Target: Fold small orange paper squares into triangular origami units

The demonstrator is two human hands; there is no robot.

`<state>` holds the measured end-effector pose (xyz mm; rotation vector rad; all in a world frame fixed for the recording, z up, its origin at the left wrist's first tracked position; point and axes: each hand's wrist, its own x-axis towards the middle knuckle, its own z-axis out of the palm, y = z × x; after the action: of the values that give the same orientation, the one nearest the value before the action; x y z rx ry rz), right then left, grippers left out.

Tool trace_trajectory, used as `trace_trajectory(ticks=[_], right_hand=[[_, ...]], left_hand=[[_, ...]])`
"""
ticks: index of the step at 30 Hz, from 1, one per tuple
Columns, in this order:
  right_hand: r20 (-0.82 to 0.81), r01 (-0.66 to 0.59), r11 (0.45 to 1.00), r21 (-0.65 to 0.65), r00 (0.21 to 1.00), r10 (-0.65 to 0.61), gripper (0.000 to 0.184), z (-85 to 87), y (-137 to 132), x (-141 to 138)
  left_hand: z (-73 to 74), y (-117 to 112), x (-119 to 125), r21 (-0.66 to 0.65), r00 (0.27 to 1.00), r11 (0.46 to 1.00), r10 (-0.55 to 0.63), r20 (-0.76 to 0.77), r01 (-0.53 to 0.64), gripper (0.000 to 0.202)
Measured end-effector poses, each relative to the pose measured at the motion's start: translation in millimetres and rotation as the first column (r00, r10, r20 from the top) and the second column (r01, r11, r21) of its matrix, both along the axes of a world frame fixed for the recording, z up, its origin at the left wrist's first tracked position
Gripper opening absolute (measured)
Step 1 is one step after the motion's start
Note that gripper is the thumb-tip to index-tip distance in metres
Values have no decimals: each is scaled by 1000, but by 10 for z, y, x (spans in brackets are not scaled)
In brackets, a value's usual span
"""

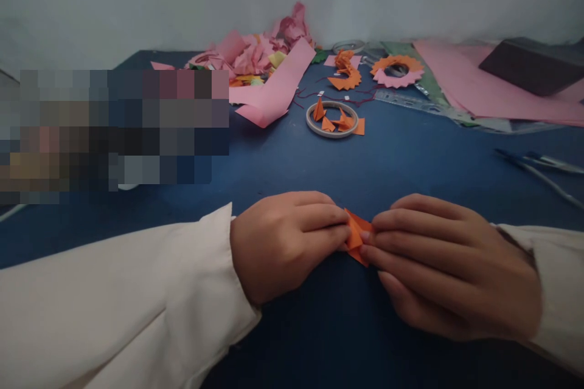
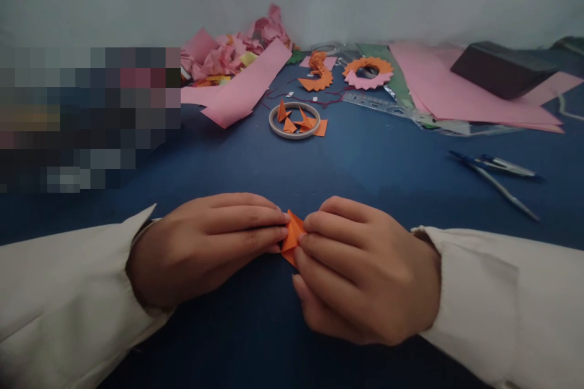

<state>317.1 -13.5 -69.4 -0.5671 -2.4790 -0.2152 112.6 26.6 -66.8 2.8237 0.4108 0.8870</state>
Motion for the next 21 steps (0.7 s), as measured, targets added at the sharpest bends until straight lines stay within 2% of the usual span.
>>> trace_trajectory(ticks=[8, 21], right_hand=[[-2, 28, 1000, 4, 1000, -28, 10, -15, -36, 11], [-15, 38, 999, 11, 999, -38, 11, -10, -35, 5]], left_hand=[[28, 23, -10, -33, 997, 998, -62, -46, 60, 20], [67, 24, -37, 11, 994, 998, -63, -86, 64, 25]])
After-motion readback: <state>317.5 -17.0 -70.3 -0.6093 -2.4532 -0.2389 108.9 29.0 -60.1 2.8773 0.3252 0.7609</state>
